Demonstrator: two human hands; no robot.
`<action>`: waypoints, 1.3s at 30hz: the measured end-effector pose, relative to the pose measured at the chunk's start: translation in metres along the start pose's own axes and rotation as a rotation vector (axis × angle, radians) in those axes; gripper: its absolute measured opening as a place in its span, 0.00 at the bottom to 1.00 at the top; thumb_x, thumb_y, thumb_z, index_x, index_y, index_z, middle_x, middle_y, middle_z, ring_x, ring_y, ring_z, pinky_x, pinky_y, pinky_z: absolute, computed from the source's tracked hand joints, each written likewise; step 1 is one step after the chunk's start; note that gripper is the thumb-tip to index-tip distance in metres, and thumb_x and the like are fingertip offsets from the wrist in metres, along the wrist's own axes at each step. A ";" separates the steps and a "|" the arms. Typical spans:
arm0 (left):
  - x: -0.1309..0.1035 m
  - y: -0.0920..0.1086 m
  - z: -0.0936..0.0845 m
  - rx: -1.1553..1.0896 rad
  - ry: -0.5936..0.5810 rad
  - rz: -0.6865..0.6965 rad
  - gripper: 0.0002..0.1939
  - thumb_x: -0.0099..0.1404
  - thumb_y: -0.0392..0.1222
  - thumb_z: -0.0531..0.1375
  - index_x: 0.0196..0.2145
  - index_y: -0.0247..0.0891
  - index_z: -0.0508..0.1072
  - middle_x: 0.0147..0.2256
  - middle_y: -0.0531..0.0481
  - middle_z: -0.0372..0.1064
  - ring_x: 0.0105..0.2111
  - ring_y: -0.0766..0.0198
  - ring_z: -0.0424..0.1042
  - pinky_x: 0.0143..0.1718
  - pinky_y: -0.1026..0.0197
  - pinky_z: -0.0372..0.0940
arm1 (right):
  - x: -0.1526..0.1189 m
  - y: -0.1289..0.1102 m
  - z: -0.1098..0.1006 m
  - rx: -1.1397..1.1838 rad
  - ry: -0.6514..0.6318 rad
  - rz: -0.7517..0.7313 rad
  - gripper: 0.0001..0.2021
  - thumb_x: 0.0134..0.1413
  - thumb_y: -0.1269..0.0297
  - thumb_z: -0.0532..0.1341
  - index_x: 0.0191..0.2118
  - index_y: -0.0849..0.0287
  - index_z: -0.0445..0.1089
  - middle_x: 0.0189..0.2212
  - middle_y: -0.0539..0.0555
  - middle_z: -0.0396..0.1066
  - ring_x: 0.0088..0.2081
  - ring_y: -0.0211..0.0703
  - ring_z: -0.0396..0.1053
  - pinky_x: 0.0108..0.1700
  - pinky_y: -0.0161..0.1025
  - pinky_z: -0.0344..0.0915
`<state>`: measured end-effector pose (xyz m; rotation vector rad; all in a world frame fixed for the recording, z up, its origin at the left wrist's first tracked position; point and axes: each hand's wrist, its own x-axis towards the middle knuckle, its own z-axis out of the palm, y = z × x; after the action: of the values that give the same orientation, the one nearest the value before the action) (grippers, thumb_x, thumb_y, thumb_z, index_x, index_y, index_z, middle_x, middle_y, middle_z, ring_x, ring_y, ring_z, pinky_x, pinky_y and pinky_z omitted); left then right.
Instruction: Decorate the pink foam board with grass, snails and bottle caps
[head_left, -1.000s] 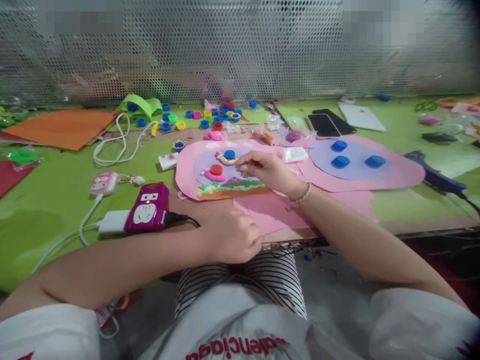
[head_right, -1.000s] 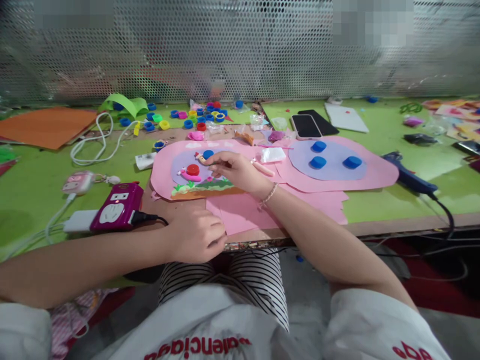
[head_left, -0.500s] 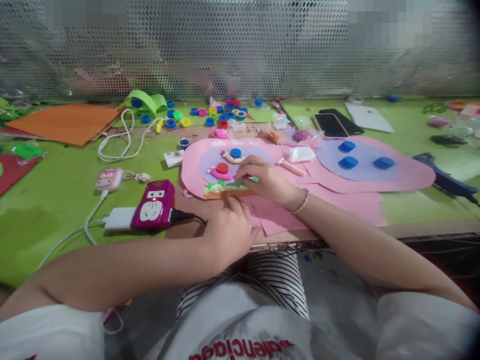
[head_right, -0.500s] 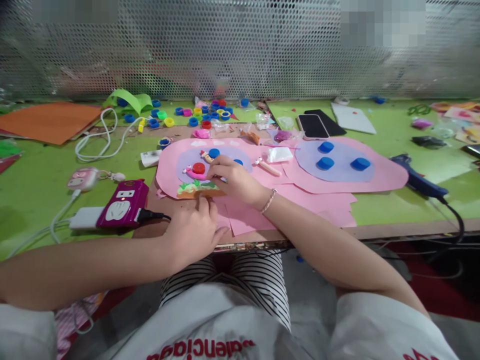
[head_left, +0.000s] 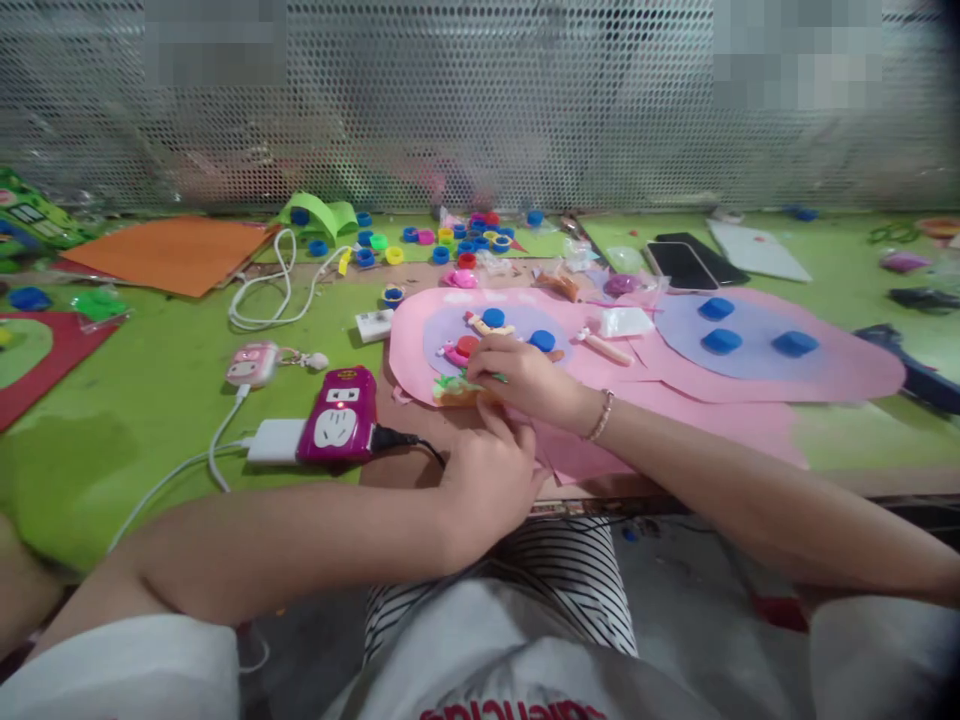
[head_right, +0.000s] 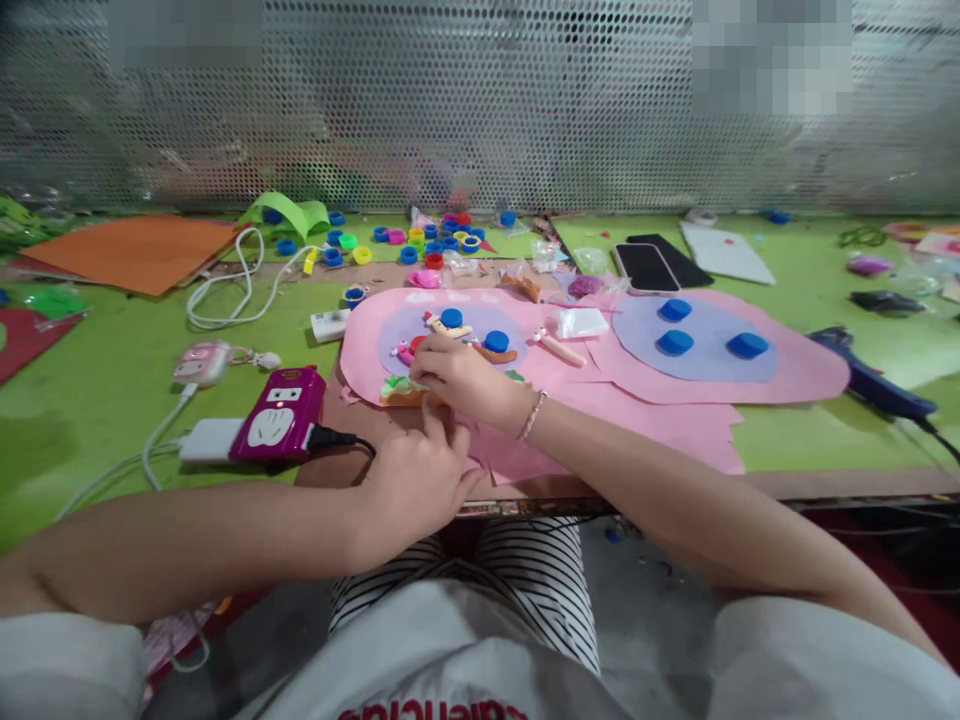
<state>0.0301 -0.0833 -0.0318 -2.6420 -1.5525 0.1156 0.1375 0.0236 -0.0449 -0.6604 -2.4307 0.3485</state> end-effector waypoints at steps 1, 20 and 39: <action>0.000 0.000 0.000 -0.017 -0.006 0.000 0.30 0.66 0.53 0.47 0.54 0.23 0.62 0.48 0.16 0.63 0.30 0.49 0.74 0.24 0.59 0.62 | 0.003 -0.002 0.001 -0.013 -0.040 -0.020 0.08 0.55 0.76 0.55 0.33 0.60 0.70 0.36 0.56 0.68 0.39 0.42 0.67 0.45 0.42 0.68; 0.003 -0.002 0.001 -0.099 0.013 0.081 0.22 0.65 0.50 0.48 0.46 0.28 0.67 0.42 0.18 0.68 0.28 0.47 0.74 0.23 0.55 0.64 | -0.004 -0.001 -0.007 -0.217 -0.325 -0.230 0.16 0.58 0.78 0.50 0.48 0.68 0.70 0.48 0.62 0.71 0.55 0.49 0.64 0.55 0.47 0.66; 0.000 -0.002 -0.001 -0.008 -0.013 0.014 0.24 0.65 0.54 0.48 0.49 0.33 0.64 0.44 0.18 0.67 0.28 0.45 0.74 0.22 0.56 0.65 | -0.006 -0.002 -0.012 -0.259 -0.332 -0.146 0.19 0.57 0.76 0.52 0.54 0.67 0.65 0.53 0.67 0.66 0.55 0.49 0.65 0.54 0.49 0.64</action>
<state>0.0285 -0.0827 -0.0309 -2.6641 -1.5413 0.1289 0.1485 0.0199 -0.0371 -0.5628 -2.8554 0.0875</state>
